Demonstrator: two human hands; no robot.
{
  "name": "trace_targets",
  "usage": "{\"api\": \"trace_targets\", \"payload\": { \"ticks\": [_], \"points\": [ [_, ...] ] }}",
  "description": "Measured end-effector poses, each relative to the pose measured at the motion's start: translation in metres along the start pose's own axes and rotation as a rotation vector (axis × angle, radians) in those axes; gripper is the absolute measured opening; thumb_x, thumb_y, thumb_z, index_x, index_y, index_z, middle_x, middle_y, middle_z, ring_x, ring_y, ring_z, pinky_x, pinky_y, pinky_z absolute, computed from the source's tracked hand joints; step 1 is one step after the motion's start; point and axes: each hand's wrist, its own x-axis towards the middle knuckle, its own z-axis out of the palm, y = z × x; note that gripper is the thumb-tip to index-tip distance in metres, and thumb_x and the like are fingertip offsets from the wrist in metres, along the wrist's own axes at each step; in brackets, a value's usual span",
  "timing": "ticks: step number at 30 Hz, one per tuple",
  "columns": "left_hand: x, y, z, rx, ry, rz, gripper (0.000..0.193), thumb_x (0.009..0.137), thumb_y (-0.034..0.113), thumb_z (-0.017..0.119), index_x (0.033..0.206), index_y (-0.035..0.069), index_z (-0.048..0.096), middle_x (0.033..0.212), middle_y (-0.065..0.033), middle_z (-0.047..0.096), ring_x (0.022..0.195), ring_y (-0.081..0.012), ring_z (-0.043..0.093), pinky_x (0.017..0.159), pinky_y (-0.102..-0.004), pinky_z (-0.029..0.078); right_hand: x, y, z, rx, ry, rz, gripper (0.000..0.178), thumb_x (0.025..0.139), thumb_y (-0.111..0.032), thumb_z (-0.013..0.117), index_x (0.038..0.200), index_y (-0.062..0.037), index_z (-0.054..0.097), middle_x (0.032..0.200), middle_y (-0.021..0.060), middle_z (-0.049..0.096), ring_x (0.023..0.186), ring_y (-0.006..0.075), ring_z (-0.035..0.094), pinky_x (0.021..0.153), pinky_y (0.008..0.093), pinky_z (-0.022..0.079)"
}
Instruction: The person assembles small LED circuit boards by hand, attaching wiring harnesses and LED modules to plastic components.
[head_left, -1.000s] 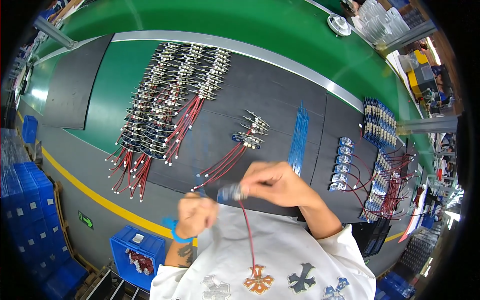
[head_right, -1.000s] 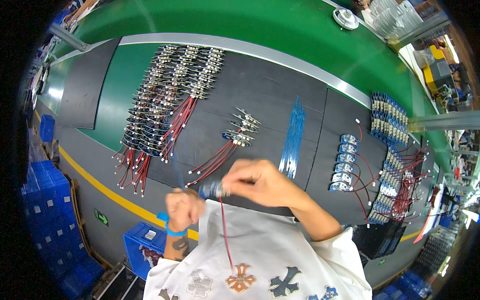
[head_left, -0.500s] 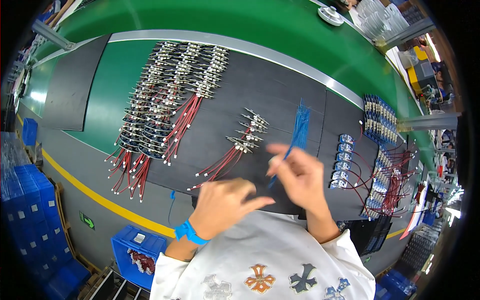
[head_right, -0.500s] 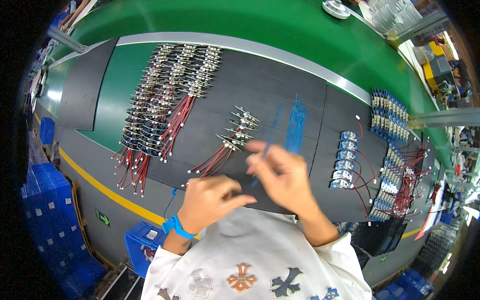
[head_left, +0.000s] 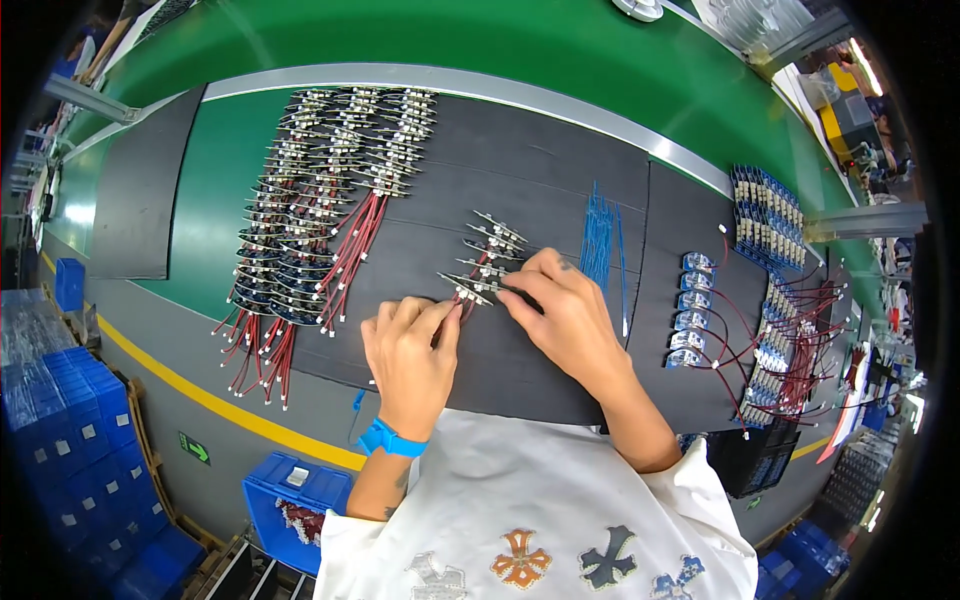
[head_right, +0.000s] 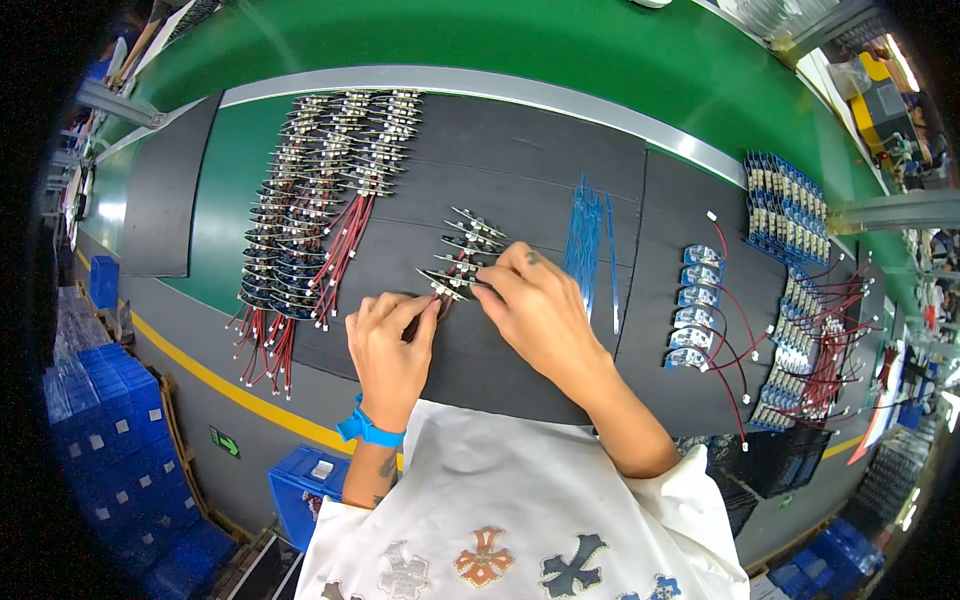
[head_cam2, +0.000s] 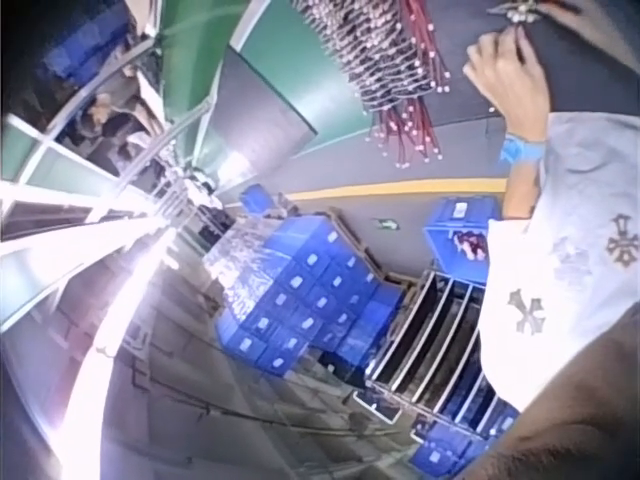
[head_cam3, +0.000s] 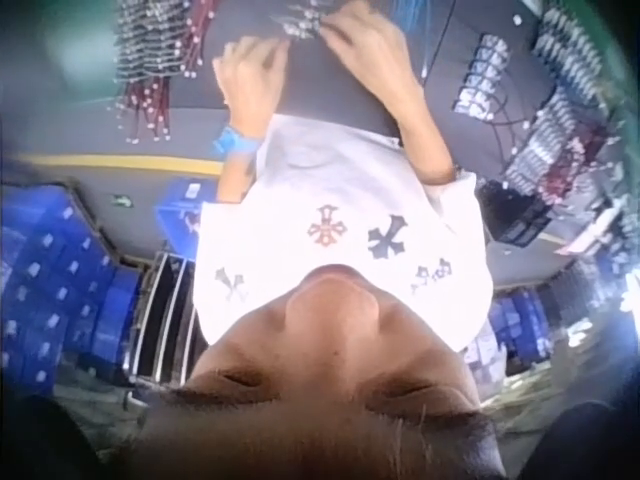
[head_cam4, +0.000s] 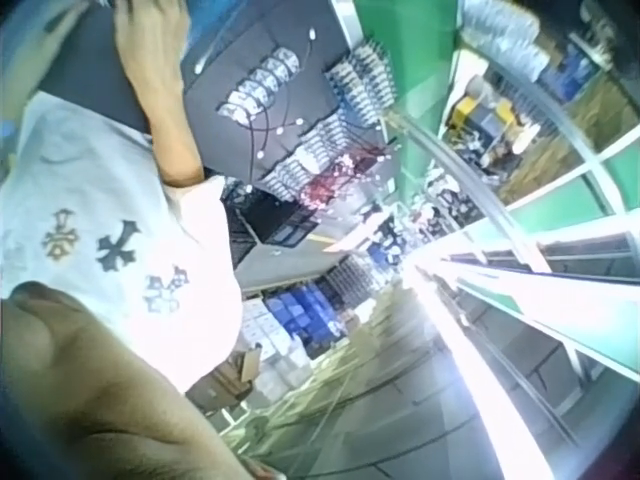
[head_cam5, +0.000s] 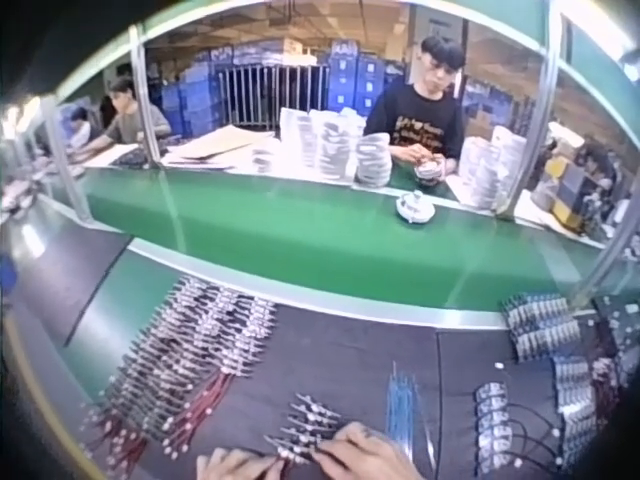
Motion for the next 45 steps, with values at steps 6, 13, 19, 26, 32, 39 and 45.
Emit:
{"api": "trace_targets", "payload": {
  "ticks": [6, 13, 19, 26, 32, 39, 45],
  "points": [
    [-0.001, 0.008, -0.01, -0.112, 0.085, -0.056, 0.006, 0.078, 0.014, 0.074, 0.084, 0.011, 0.073, 0.079, 0.0046, 0.063, 0.073, -0.0164, 0.055, 0.071, -0.0341, 0.036, 0.004, 0.003, 0.008, -0.016, -0.01, -0.052, 0.006, 0.078, -0.005, 0.069, 0.081, -0.0006, 0.065, 0.083, 0.0095, 0.057, 0.079, 0.0285, 0.061, 0.069, 0.0403, 0.05],
    [0.001, 0.005, 0.005, -0.051, 0.058, -0.018, 0.006, 0.075, 0.012, 0.076, 0.08, 0.011, 0.074, 0.077, 0.0021, 0.064, 0.072, -0.0171, 0.056, 0.07, -0.0331, 0.036, 0.008, -0.002, 0.01, -0.09, 0.02, -0.047, 0.006, 0.077, -0.003, 0.068, 0.079, -0.0002, 0.064, 0.084, 0.0085, 0.058, 0.079, 0.0274, 0.061, 0.067, 0.0392, 0.051],
    [0.0, 0.007, 0.01, -0.091, 0.088, -0.06, 0.007, 0.076, 0.013, 0.077, 0.081, 0.011, 0.073, 0.078, 0.0019, 0.065, 0.073, -0.0167, 0.057, 0.071, -0.0327, 0.036, 0.005, 0.001, 0.013, -0.077, 0.059, -0.1, 0.006, 0.075, -0.002, 0.069, 0.078, 0.0004, 0.064, 0.087, 0.0074, 0.059, 0.078, 0.027, 0.062, 0.066, 0.039, 0.052],
    [-0.002, 0.007, 0.011, -0.173, 0.13, -0.093, 0.006, 0.076, 0.012, 0.077, 0.079, 0.011, 0.072, 0.078, 0.0023, 0.065, 0.072, -0.0169, 0.057, 0.073, -0.0325, 0.036, 0.005, 0.001, 0.015, -0.046, 0.108, -0.076, 0.007, 0.075, -0.001, 0.07, 0.08, 0.0008, 0.066, 0.086, 0.0084, 0.06, 0.078, 0.0282, 0.062, 0.066, 0.0387, 0.051],
    [0.0, 0.006, 0.019, -0.108, 0.14, -0.075, 0.007, 0.075, 0.014, 0.077, 0.079, 0.011, 0.072, 0.078, 0.0026, 0.064, 0.074, -0.0169, 0.057, 0.072, -0.0331, 0.035, 0.002, 0.0, 0.02, -0.066, 0.128, -0.065, 0.008, 0.075, -0.001, 0.071, 0.081, 0.0005, 0.066, 0.085, 0.0082, 0.06, 0.077, 0.0277, 0.062, 0.065, 0.0384, 0.051],
    [0.0, 0.007, 0.025, -0.081, 0.179, -0.051, 0.009, 0.074, 0.013, 0.077, 0.082, 0.01, 0.073, 0.081, 0.0029, 0.063, 0.077, -0.0173, 0.056, 0.071, -0.0338, 0.036, 0.014, 0.004, 0.011, -0.018, 0.172, -0.126, 0.011, 0.077, -0.002, 0.07, 0.087, 0.0009, 0.067, 0.089, 0.0093, 0.062, 0.079, 0.0291, 0.061, 0.067, 0.0374, 0.05],
    [-0.002, 0.007, 0.025, -0.006, 0.202, 0.0, 0.01, 0.075, 0.012, 0.077, 0.084, 0.01, 0.073, 0.079, 0.0012, 0.062, 0.073, -0.0192, 0.056, 0.066, -0.0346, 0.039, 0.035, 0.024, 0.004, 0.145, -0.047, 0.054, 0.022, 0.083, -0.003, 0.066, 0.103, 0.0037, 0.066, 0.095, 0.0138, 0.063, 0.083, 0.03, 0.061, 0.073, 0.0365, 0.049]
  ]
}}
